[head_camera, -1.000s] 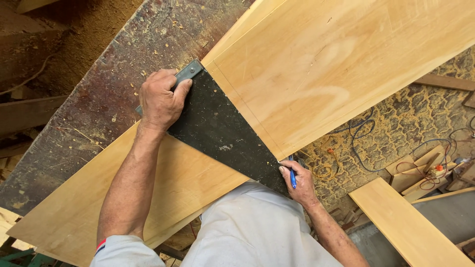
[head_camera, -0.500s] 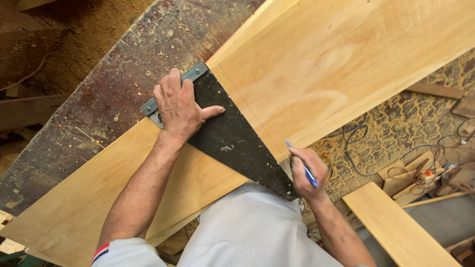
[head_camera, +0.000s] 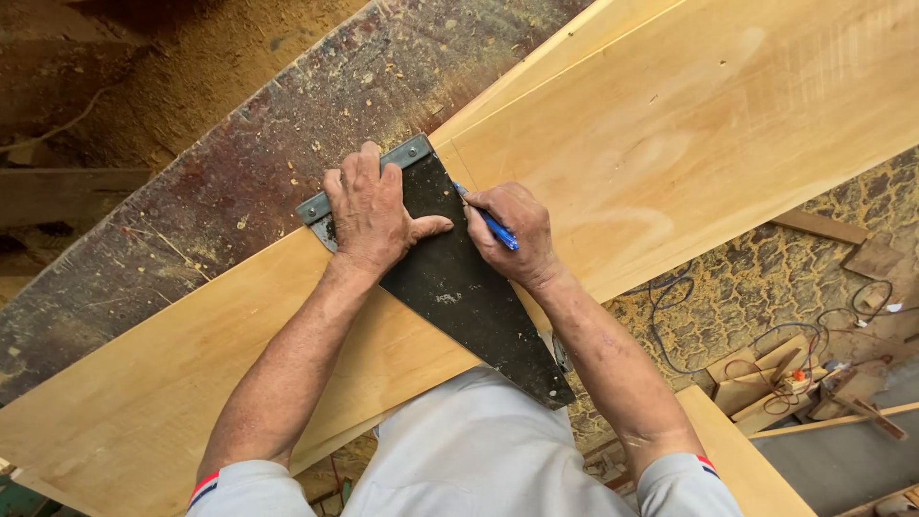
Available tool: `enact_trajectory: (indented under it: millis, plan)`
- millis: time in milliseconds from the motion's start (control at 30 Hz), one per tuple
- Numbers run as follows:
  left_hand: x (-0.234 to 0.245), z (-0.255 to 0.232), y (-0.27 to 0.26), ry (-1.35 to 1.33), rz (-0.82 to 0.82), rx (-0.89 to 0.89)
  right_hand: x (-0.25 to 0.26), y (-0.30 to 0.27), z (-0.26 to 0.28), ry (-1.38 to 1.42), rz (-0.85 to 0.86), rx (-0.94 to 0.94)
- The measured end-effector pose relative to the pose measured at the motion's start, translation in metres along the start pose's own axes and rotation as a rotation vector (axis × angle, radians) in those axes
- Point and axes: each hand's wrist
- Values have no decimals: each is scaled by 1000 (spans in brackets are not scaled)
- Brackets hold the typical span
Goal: The person marks straight guide lines on plywood boards using a triangular speed square and a blue marker. They reposition the square along the boards, align it against the edges, draw lines, and move between boards on the sawdust-covered workbench.
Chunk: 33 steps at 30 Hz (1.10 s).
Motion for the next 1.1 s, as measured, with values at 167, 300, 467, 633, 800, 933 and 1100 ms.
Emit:
enact_trajectory:
  millis: [167, 300, 467, 633, 800, 933, 1100]
  plan:
    - [2, -2, 4, 41, -10, -9, 21, -28, 14, -129, 156, -53]
    - [1, 0, 2, 21, 50, 0, 22, -33, 9, -65, 165, -90]
    - [-4, 0, 2, 24, 17, -10, 7, 17, -5, -15, 131, -13]
    - [-4, 0, 1, 27, 11, 6, 16, 13, -7, -64, 239, -63]
    - [0, -1, 3, 15, 16, -13, 22, -15, -3, -84, 210, -114]
    - [0, 0, 3, 5, 75, 5, 14, -22, -4, -8, 95, -101]
    - [2, -2, 2, 22, 45, -14, 11, -32, -3, -13, 38, -75]
Point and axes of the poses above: each hand's wrist, its own y-axis towards the middle knuckle, its own x-axis out of the back of the hand, z = x × y, and after that the axes turned 13 degrees about y, right-handed
